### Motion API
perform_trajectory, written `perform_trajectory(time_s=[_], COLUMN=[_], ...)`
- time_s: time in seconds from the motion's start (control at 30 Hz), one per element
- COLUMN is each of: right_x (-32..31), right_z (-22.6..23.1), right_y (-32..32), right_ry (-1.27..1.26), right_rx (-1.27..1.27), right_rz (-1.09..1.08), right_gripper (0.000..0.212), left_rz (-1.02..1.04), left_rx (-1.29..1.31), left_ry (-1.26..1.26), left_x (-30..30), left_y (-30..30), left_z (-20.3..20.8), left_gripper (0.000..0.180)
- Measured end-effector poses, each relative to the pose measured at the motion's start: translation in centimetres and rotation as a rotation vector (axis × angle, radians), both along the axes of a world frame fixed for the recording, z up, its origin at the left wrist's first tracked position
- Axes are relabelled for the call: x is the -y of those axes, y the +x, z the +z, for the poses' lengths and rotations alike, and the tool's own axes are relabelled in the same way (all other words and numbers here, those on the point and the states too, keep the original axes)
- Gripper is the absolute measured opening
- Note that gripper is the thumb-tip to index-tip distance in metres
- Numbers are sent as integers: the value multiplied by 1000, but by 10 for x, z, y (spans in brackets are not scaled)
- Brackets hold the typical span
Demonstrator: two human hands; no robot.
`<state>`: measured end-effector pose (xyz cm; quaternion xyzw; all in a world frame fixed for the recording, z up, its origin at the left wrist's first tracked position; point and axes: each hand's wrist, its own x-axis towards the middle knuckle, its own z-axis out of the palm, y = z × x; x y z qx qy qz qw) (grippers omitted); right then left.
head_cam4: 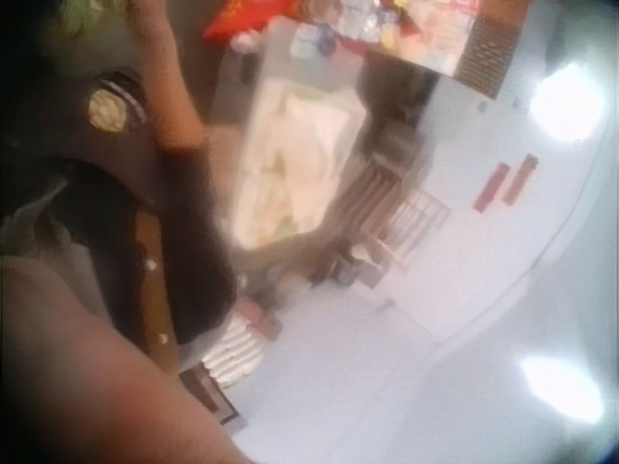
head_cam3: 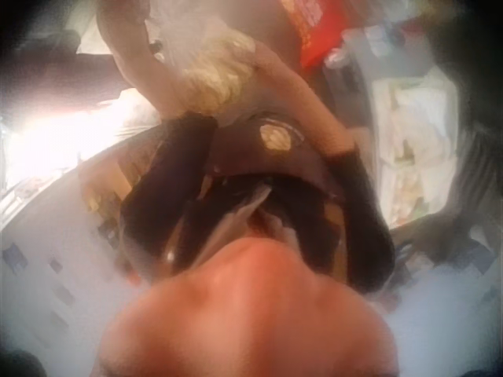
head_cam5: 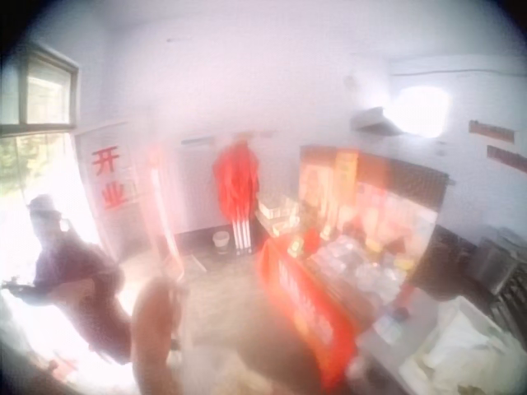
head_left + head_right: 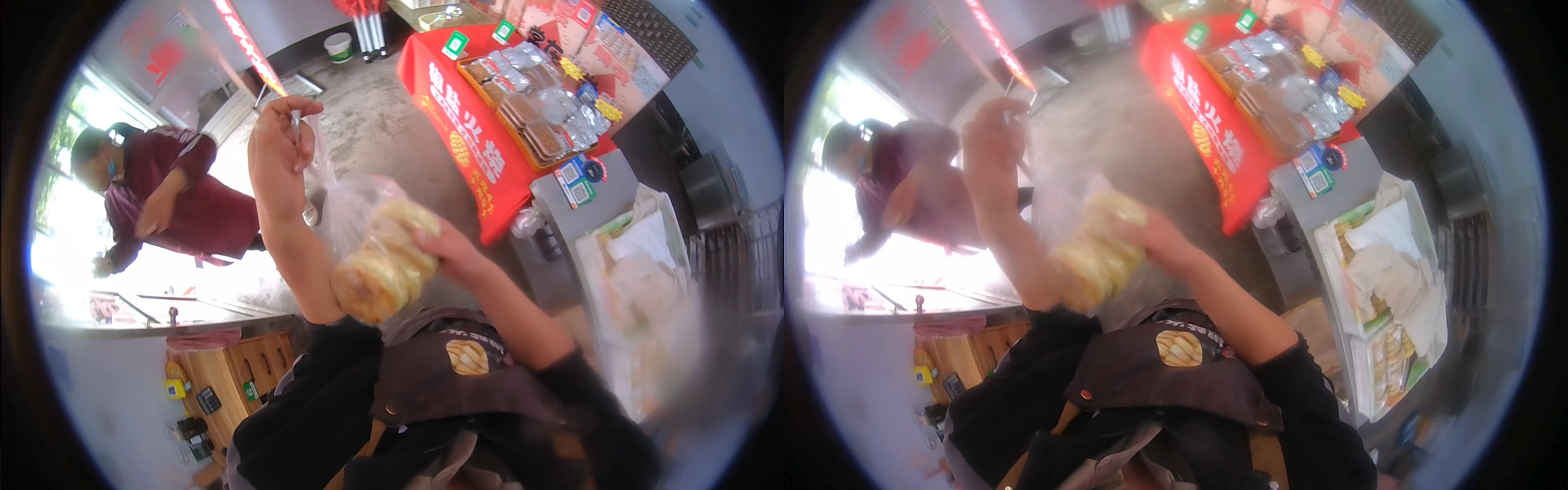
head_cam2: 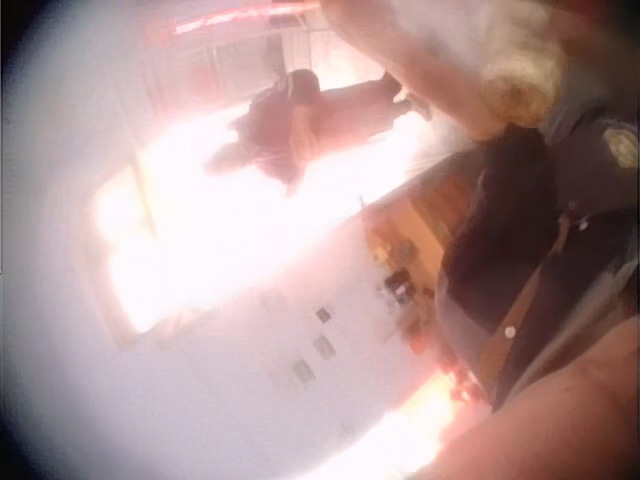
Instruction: The person scrapes residue from a metal baking tray using a small tool. They then walk to a display area, uncover a tray of baked goods, and pack several items into a plastic bag for a customer. The person returns to the tray and continues scraping.
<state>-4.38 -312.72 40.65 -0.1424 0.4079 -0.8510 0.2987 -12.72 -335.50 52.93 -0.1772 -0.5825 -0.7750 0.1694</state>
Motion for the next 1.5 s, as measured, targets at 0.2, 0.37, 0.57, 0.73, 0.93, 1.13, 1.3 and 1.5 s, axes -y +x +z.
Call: perform_trajectory(time_s=[0.2,0.37,0.57,0.73,0.93,1.13,1.3,1.5], right_x=[-5,-12,-46,-66,-134,-294,-442,-573], right_z=[8,1,-29,-64,-74,-135,-160,-120], right_y=[29,24,-3,-25,-59,-70,26,110], right_ry=[126,91,-475,-688,-520,574,1020,2181], right_rx=[-95,-25,295,373,349,349,17,-433], right_rz=[-179,-233,-204,-342,-436,-712,-1109,-1322], right_gripper=[70,67,60,58,55,47,23,42], left_rz=[168,54,-160,-408,-324,-479,-467,-205], left_rx=[129,152,36,60,72,263,499,415], left_ry=[-346,-363,-298,-304,-346,-510,-440,-426], left_x=[-40,-66,-106,-195,-275,-267,-260,-235], left_y=[-4,-28,-52,-70,-111,-142,-166,-218], left_z=[-3,-6,3,-16,-34,-74,-160,-239], left_gripper=[40,41,45,47,40,59,60,36])
